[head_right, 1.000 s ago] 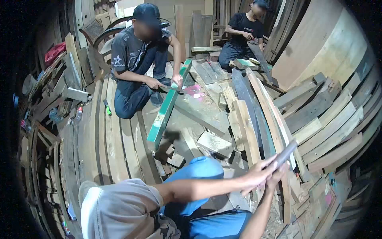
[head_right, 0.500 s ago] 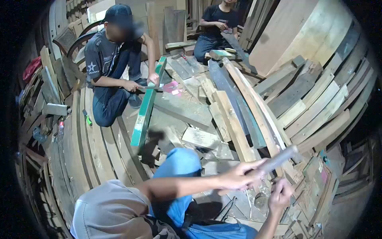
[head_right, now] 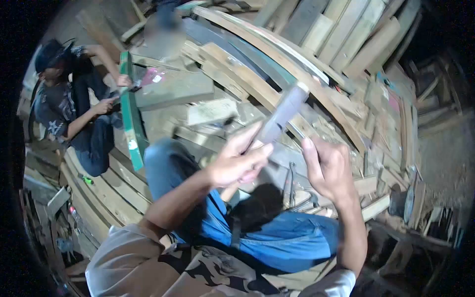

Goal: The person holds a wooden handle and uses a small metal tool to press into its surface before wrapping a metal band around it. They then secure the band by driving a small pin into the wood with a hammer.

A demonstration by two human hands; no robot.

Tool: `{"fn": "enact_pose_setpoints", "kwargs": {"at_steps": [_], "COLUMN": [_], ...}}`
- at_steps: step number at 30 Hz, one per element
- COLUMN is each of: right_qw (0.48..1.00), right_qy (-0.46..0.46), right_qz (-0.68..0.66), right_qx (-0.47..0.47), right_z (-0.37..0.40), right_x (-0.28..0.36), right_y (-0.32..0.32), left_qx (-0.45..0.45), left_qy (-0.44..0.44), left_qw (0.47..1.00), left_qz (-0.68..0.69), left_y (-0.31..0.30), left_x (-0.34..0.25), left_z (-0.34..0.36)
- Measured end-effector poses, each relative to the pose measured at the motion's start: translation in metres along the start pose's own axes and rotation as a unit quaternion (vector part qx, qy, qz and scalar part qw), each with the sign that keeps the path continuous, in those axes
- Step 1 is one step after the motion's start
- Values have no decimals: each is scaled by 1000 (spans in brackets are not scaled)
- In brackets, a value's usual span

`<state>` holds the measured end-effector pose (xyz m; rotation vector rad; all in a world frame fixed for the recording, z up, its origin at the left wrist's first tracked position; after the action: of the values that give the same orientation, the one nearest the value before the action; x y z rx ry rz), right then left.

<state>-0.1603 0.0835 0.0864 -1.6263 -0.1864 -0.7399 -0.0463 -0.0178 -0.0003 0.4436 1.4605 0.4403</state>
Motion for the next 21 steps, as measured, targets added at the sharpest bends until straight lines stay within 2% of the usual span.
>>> {"fn": "enact_pose_setpoints", "kwargs": {"at_steps": [3, 7, 9, 10, 12, 14, 16, 18, 20, 21], "right_qw": [998, 999, 1000, 999, 999, 998, 996, 997, 992, 991], "right_qy": [-54, -37, -24, -26, -36, -47, -19, -19, -63, -39], "right_qz": [14, -4, 19, 31, 36, 40, 54, 60, 95, 104], "right_qx": [20, 8, -2, -17, -17, -22, -69, -53, -53, -71], "right_z": [5, 7, 14, 16, 19, 19, 21, 22, 22, 21], "right_x": [11, -1, -5, -4, 0, 3, 0, 2, 9, 9], "right_y": [4, 5, 1, -1, -2, -5, -17, -12, -4, -11], "left_qx": [23, 63, 81, 83, 140, 148, 211, 207, 238, 241], "left_qy": [-9, 18, -39, -39, -86, -86, -75, -78, -88, -79], "left_qw": [1000, 998, 993, 993, 977, 977, 953, 952, 925, 923], "left_qz": [19, 0, 70, 73, 139, 129, 202, 213, 283, 290], "left_y": [11, 21, 29, 27, 32, 31, 40, 41, 42, 43], "left_x": [-1, -13, -8, -5, 8, 9, 8, 8, 12, 11], "left_z": [4, 8, 11, 11, 12, 11, 12, 12, 15, 13]}}
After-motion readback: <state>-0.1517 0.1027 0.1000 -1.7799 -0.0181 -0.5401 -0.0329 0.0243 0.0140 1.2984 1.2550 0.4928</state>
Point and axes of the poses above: each hand's wrist, its own z-axis away from the middle knuckle, its own y-axis out of the palm, x = y × z, the point moved 8 cm from there along -z, towards the middle knuckle, and after that the axes turned 13 degrees about x, right-handed, at the moved point
